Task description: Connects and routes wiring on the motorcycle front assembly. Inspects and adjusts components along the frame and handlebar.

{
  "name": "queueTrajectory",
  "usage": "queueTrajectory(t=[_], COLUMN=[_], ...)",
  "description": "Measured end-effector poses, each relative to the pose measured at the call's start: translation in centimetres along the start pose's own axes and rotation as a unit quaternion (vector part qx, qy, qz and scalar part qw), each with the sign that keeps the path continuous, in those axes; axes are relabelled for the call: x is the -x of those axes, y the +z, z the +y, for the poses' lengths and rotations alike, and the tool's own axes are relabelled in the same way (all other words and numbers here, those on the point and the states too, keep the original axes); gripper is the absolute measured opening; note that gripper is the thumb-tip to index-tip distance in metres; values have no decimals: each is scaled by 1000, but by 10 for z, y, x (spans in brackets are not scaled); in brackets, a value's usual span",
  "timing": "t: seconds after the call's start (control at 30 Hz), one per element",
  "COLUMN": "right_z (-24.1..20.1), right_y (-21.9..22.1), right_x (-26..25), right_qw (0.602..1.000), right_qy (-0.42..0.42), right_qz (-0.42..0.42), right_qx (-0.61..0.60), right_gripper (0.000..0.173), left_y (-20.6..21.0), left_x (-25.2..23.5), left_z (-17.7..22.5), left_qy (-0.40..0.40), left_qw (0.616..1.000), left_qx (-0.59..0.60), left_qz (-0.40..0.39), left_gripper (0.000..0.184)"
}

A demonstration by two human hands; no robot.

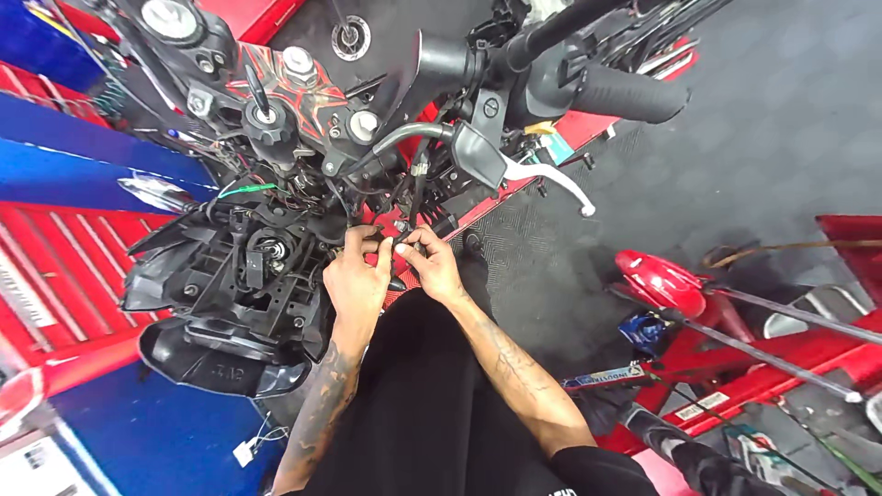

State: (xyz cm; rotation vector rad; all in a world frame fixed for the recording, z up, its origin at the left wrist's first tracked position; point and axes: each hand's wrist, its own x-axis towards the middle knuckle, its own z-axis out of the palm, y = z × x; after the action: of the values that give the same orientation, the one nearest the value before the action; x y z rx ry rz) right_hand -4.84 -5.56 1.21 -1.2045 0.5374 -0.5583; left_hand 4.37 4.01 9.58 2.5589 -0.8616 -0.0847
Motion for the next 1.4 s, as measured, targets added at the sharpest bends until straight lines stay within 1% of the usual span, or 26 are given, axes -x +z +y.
queueTrajectory(t=[0.07, 0.13, 0.23, 0.37, 0.53, 0.7, 0.83, 0.9, 0.97, 1.07, 1.13, 1.23, 1.3, 1.4], right_z=[-2, -2, -2, -4, -4, -4, -10, -10, -10, -11, -12, -11, -11, -9], right_y=[0, -1, -2, 1, -1, -3, -3, -5, -8, -13, -15, -17, -18, -19], right_x=[0, 1, 0, 2, 2, 3, 6, 7, 7, 7, 6, 7, 5, -4], right_qw=[1000, 1000, 1000, 1000, 999, 999, 999, 999, 998, 997, 998, 998, 997, 995], right_qy=[-2, 4, 3, 3, 8, 15, 17, 24, 28, 22, 20, 30, 34, 42], right_qz=[0, 2, 4, 4, 12, 9, 6, 4, -4, -31, -43, -54, -52, -62], right_qx=[9, 14, 19, 13, 33, 43, 49, 47, 54, 62, 45, 28, 42, 68], right_gripper=[8, 8, 9, 7, 8, 8, 7, 11, 15, 14, 17, 24, 28, 32], left_y=[4, 6, 10, 17, 22, 18, 19, 13, 4, -3, -3, 1, 3, 6], left_x=[3, 11, 20, 24, 22, 19, 15, 13, 11, 5, 2, 2, 4, 11], left_z=[-4, -12, -22, -28, -28, -23, -24, -22, -17, -13, -14, -16, -15, -18], left_qy=[34, 73, 122, 164, 152, 118, 115, 118, 133, 170, 200, 227, 221, 171], left_qw=[999, 996, 988, 980, 978, 983, 982, 984, 984, 977, 970, 968, 972, 984], left_qx=[5, 36, 89, 110, 139, 137, 145, 122, 62, -32, -62, -63, -45, 25], left_qz=[31, 44, 37, 32, 23, -27, -27, -60, -97, -129, -125, -87, -67, -48], left_gripper=[30, 25, 23, 23, 24, 27, 26, 29, 35, 40, 37, 32, 29, 28])
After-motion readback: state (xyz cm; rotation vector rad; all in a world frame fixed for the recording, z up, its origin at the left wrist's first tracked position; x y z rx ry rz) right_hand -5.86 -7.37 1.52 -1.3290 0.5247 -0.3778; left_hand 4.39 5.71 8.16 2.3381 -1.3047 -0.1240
